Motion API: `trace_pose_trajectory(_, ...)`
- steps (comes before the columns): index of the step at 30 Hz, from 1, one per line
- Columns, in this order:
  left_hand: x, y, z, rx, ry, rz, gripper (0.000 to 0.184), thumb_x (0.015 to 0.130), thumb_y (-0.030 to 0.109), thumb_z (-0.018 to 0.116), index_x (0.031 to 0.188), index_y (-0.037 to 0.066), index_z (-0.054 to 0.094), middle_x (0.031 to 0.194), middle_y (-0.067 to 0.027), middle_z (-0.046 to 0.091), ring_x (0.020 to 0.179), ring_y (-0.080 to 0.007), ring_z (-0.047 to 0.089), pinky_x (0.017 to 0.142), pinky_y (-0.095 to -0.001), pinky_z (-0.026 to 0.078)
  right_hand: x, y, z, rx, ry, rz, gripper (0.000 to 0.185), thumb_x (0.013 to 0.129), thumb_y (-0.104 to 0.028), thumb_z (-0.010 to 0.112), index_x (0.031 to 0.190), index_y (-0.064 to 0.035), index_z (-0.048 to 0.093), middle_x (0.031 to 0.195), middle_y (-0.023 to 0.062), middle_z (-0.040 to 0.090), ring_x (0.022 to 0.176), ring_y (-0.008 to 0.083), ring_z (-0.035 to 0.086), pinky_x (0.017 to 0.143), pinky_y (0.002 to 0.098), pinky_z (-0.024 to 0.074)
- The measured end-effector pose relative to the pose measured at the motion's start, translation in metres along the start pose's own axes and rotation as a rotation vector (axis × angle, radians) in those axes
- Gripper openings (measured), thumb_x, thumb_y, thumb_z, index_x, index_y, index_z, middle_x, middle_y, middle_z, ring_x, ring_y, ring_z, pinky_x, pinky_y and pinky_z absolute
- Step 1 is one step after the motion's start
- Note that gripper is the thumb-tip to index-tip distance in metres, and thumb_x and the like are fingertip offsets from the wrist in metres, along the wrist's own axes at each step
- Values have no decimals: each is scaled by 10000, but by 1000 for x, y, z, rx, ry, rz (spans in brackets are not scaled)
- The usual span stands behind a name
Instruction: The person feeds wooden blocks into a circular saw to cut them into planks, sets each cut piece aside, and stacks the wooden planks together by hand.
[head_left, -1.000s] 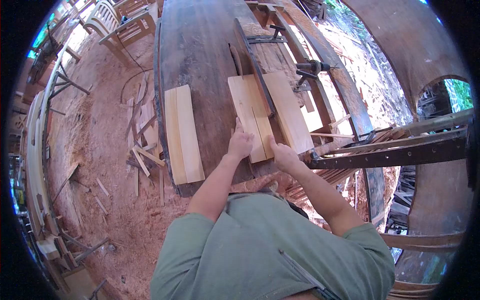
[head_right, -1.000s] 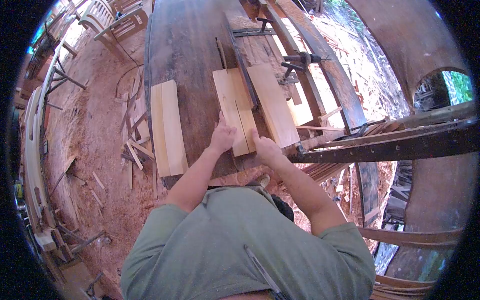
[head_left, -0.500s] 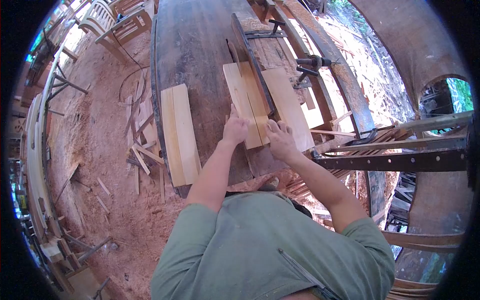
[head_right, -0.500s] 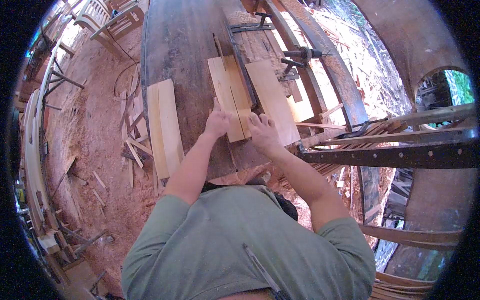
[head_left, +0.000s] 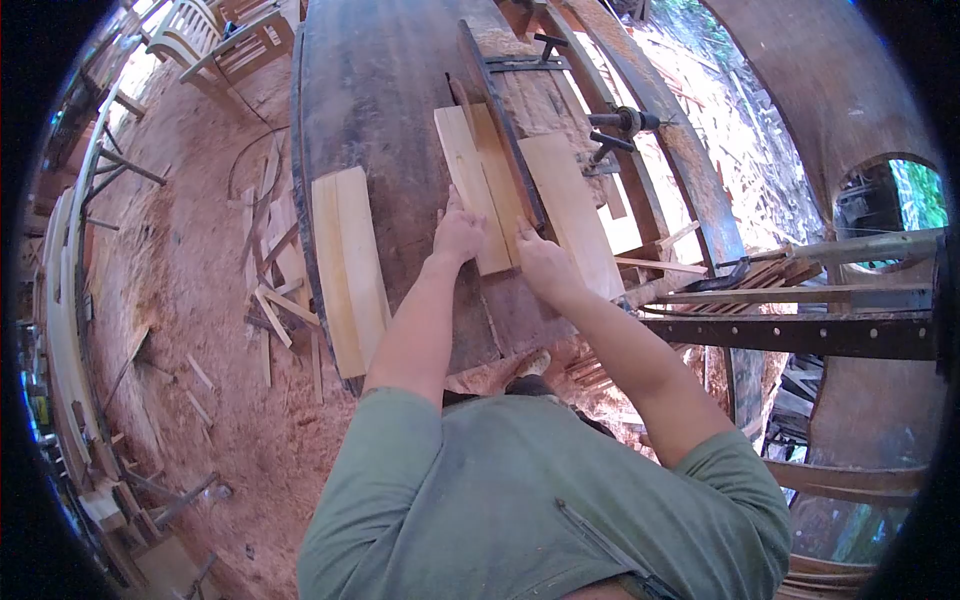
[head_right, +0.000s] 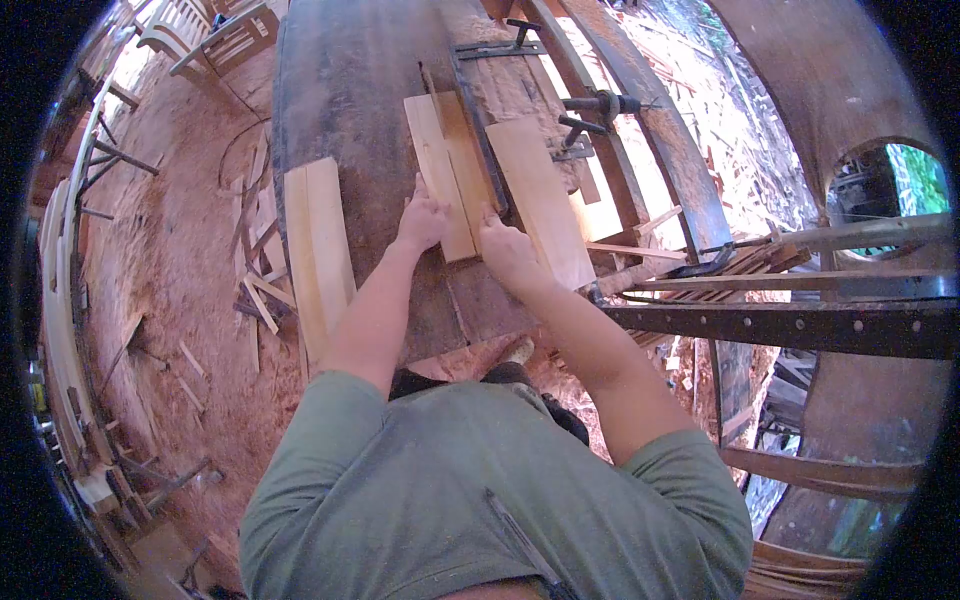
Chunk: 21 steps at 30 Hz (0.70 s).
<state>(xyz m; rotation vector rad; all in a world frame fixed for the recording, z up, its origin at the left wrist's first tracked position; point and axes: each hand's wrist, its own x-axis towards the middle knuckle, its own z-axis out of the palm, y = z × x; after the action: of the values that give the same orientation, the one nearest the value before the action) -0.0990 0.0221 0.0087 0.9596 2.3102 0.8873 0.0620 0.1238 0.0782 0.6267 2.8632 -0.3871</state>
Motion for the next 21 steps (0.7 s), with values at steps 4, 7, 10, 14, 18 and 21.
trace_pose_trajectory(4,16,-10,6,-27,32,5,429,954,308,468,1089,-28,700,1582,-264,30,1419,-372,294,1182,-495,128,12,3,6,-19,-19,38,460,942,-82,368,1392,-17,430,1528,80,348,957,374,680,807,480,562)
trace_pose_trajectory(7,21,-9,3,31,35,4,419,950,313,479,1124,-2,694,1587,-252,33,1403,-361,328,1182,-494,128,16,-1,8,-25,23,55,479,933,-70,382,1409,-59,429,1529,83,347,971,359,679,818,471,560)
trace_pose_trajectory(10,29,-12,0,93,0,-37,424,961,331,457,1099,19,708,1591,-212,109,1407,-301,338,1188,-468,156,24,-6,-5,-51,-1,67,490,921,-56,399,1410,-67,433,1521,87,360,978,347,678,827,460,558)
trace_pose_trajectory(14,21,-12,2,-67,-44,-43,421,964,341,448,1147,53,694,1584,-235,108,1402,-305,345,1191,-471,148,16,-3,-1,1,52,39,482,905,-67,437,1385,-30,446,1500,111,388,946,344,687,801,468,562)
trace_pose_trajectory(18,-26,-12,39,17,85,17,397,958,341,456,1104,82,719,1568,-270,118,1401,-319,339,1191,-485,138,-19,1,18,0,36,8,486,870,-98,484,1346,-1,465,1489,131,398,873,358,691,744,494,554)
trace_pose_trajectory(21,-80,-9,71,-263,48,21,401,960,337,454,1080,64,721,1562,-278,127,1407,-338,316,1186,-505,138,-76,3,25,-6,-6,-5,505,833,-95,514,1328,3,480,1474,125,415,854,372,677,750,514,534)
